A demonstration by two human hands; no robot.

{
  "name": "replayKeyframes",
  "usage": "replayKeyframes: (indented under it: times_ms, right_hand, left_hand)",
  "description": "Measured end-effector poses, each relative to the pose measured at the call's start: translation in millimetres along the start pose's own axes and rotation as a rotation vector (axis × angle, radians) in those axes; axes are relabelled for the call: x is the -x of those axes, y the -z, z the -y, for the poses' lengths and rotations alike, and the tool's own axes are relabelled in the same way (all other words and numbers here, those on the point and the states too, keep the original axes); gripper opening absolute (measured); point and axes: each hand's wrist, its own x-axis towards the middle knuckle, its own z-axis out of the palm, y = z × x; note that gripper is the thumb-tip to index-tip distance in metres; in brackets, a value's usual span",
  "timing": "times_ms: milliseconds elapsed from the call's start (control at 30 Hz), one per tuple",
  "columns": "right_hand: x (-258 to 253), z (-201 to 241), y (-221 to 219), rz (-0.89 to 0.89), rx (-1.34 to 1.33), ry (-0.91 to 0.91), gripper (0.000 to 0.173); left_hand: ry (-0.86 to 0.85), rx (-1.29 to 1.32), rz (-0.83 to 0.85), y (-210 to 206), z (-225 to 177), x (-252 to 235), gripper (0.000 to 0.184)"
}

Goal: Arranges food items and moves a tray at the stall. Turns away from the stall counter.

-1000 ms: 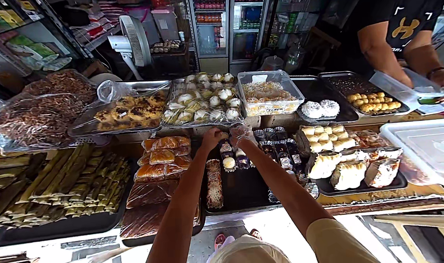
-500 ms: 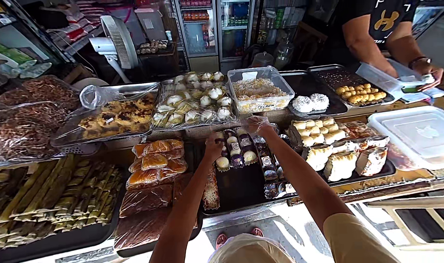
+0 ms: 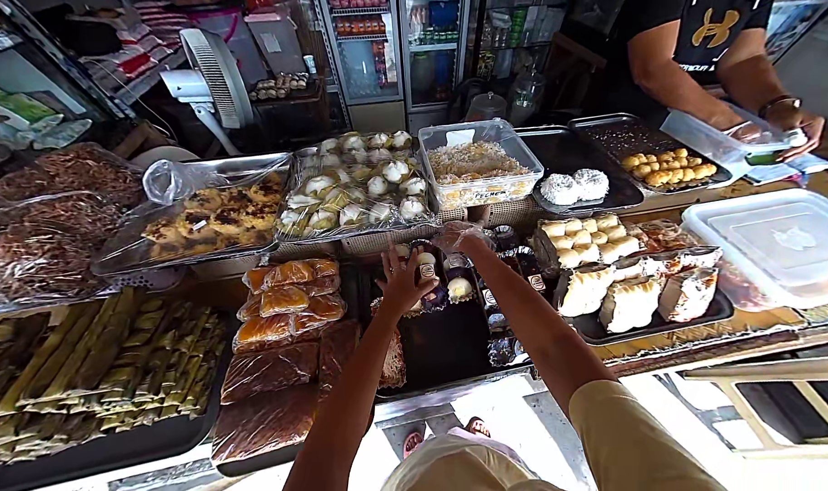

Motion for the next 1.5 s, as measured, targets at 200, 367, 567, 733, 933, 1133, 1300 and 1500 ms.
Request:
replayKeyframes:
  times_ms: [200, 367, 567, 733, 933, 1133, 1300, 1500]
  right_hand:
    - [18, 18, -8, -0.081, 0.069, -0.078, 0.048]
    - [26, 33, 8, 0.013, 0.117, -0.082, 0.046]
    - [10, 7, 2, 0.03, 0.118, -0.035, 0.056]
    - [-19, -23, -16, 0.029, -0.01, 0.192, 0.047]
    - [-3, -2, -14, 0.021, -0.048, 0.059, 0.044]
    - [7, 11, -10, 0.031, -0.002, -0.015, 0.043]
    - [6, 12, -10, 0.009, 0.043, 0.007, 0.043]
    - [8, 12, -18, -0.068, 0.035, -0.019, 0.042]
  left_hand:
    - [-0.198, 0.112, -0.1, -15, 8, -6, 0.091]
    - [-0.188, 0.226, -0.132, -8, 18, -7, 0.106]
    - [0.173, 0.57, -0.271, -2, 5, -7, 0.104]
    - [0.207, 0.633, -0.078, -4, 4, -18, 0.092]
    - [0.231, 0.637, -0.094, -4, -3, -15, 0.093]
    - [0.221, 0.511, -0.04, 1, -4, -15, 0.096]
    - [0.163, 0.526, -0.098, -6, 3, -12, 0.094]
    - [0.18, 0.555, -0.045, -2, 1, -24, 0.099]
